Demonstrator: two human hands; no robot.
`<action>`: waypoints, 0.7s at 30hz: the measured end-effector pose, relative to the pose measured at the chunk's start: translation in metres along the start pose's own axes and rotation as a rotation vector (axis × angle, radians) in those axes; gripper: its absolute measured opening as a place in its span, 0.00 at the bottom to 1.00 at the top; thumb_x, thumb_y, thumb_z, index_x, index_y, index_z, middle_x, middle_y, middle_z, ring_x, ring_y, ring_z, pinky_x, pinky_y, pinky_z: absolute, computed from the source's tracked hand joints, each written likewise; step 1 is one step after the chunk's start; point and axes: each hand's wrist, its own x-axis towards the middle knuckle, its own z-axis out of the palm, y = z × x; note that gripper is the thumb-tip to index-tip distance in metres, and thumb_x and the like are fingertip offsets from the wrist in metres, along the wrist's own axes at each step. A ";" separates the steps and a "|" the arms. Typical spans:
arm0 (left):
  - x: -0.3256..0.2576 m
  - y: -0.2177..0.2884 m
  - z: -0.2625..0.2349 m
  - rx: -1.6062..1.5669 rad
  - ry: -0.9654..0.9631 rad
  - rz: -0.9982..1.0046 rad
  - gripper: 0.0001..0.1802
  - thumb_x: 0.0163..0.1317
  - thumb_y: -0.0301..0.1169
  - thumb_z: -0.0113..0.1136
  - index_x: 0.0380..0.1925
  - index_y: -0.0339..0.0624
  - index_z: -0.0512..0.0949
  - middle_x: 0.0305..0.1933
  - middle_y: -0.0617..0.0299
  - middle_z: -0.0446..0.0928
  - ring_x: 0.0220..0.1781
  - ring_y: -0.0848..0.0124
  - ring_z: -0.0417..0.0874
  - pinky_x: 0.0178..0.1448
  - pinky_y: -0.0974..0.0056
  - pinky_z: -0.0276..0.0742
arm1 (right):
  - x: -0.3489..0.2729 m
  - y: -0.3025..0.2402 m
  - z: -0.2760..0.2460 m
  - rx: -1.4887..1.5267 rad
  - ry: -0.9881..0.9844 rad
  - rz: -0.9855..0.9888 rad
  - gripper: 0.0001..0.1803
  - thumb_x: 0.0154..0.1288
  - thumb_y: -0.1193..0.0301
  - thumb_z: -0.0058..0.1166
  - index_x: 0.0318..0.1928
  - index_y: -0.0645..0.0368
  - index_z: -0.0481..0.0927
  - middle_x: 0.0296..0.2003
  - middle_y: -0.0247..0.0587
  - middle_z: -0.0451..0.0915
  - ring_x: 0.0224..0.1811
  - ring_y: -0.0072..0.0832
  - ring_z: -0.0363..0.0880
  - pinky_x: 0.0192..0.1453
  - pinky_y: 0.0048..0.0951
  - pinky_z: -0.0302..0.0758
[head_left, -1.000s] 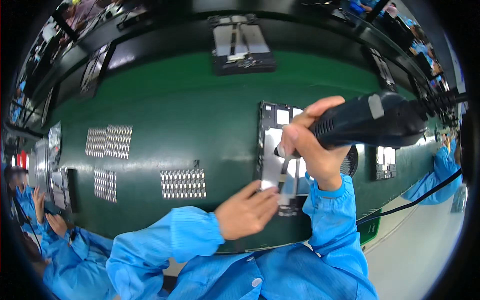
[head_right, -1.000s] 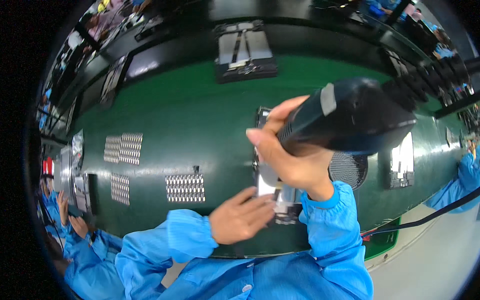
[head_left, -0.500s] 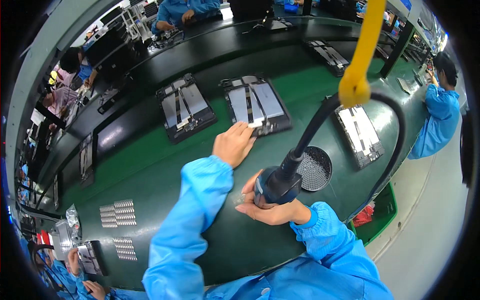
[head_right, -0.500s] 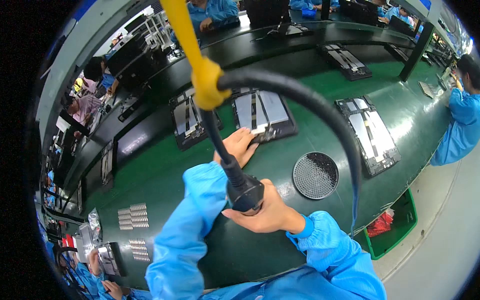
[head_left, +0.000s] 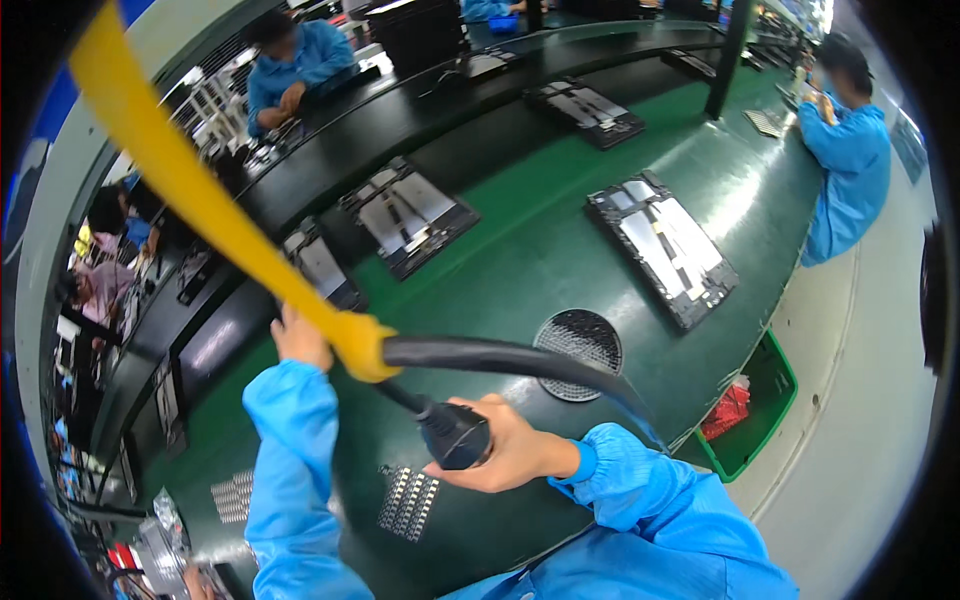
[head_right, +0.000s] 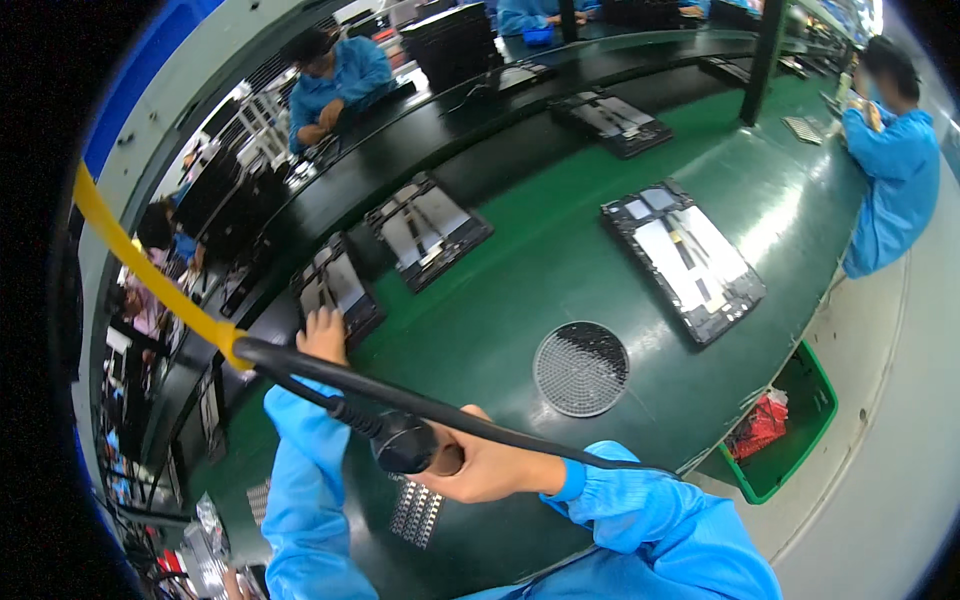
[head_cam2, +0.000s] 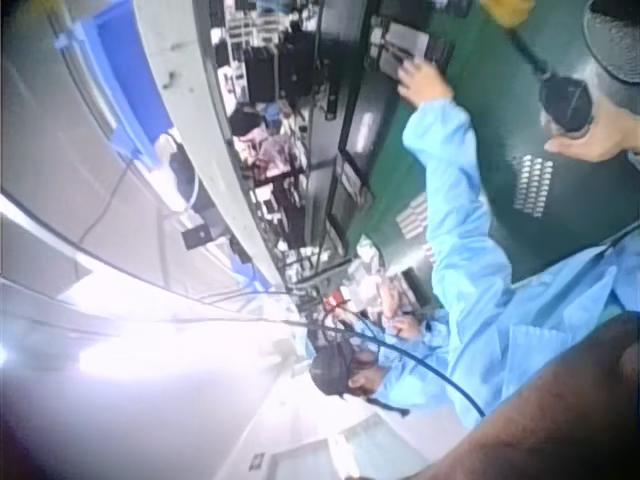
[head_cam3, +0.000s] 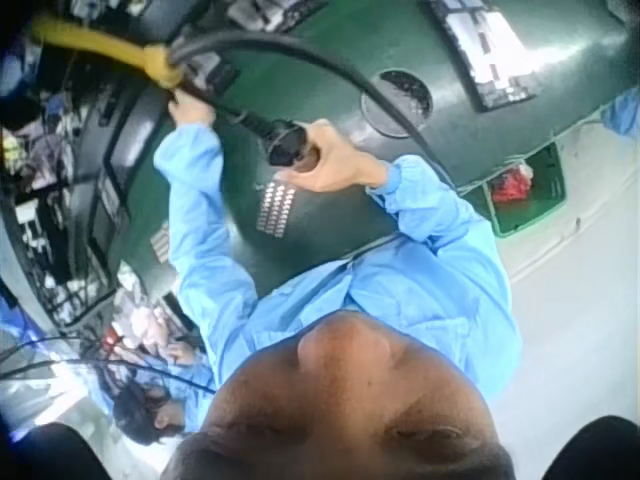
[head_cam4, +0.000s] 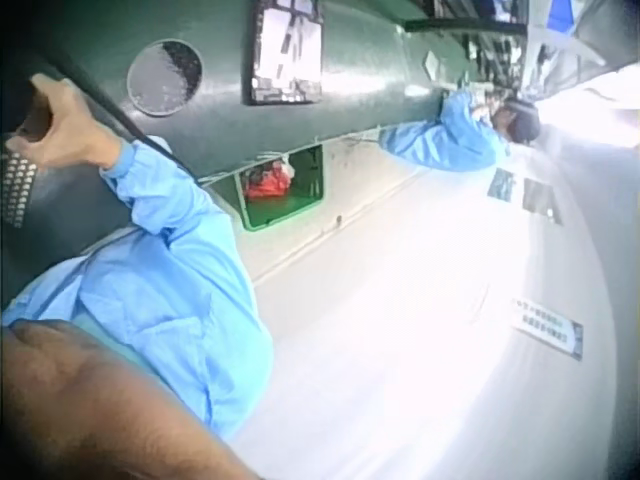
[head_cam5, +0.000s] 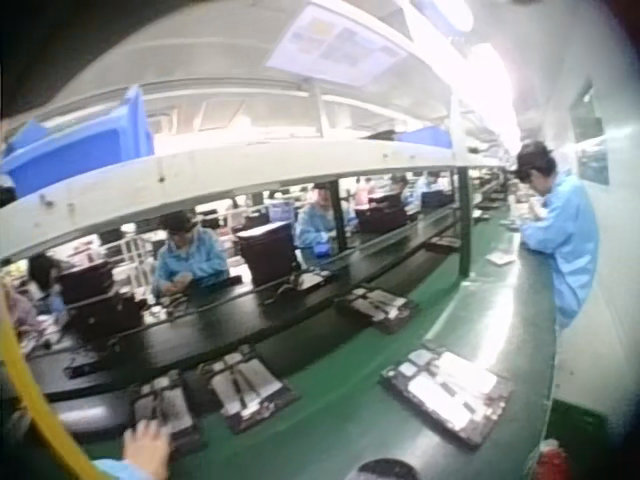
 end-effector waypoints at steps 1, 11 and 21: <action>0.005 -0.011 -0.002 -0.112 -0.117 -0.038 0.32 0.52 0.29 0.61 0.60 0.50 0.68 0.66 0.56 0.63 0.72 0.52 0.55 0.67 0.34 0.56 | -0.001 0.002 -0.002 0.006 0.022 -0.008 0.16 0.49 0.73 0.68 0.36 0.63 0.75 0.17 0.32 0.72 0.17 0.18 0.69 0.21 0.24 0.64; -0.008 -0.033 -0.034 -0.196 0.401 0.071 0.25 0.41 0.28 0.58 0.46 0.40 0.76 0.43 0.50 0.81 0.44 0.53 0.80 0.47 0.52 0.72 | 0.002 0.015 -0.014 -0.034 0.157 -0.017 0.16 0.50 0.73 0.67 0.36 0.65 0.74 0.11 0.29 0.69 0.12 0.12 0.64 0.15 0.19 0.59; -0.087 -0.022 -0.044 -0.409 0.419 0.253 0.25 0.44 0.26 0.59 0.47 0.37 0.75 0.51 0.47 0.77 0.53 0.50 0.77 0.57 0.56 0.73 | 0.009 0.019 0.048 0.388 0.077 0.233 0.13 0.50 0.80 0.66 0.35 0.62 0.75 0.19 0.28 0.75 0.21 0.12 0.72 0.23 0.18 0.67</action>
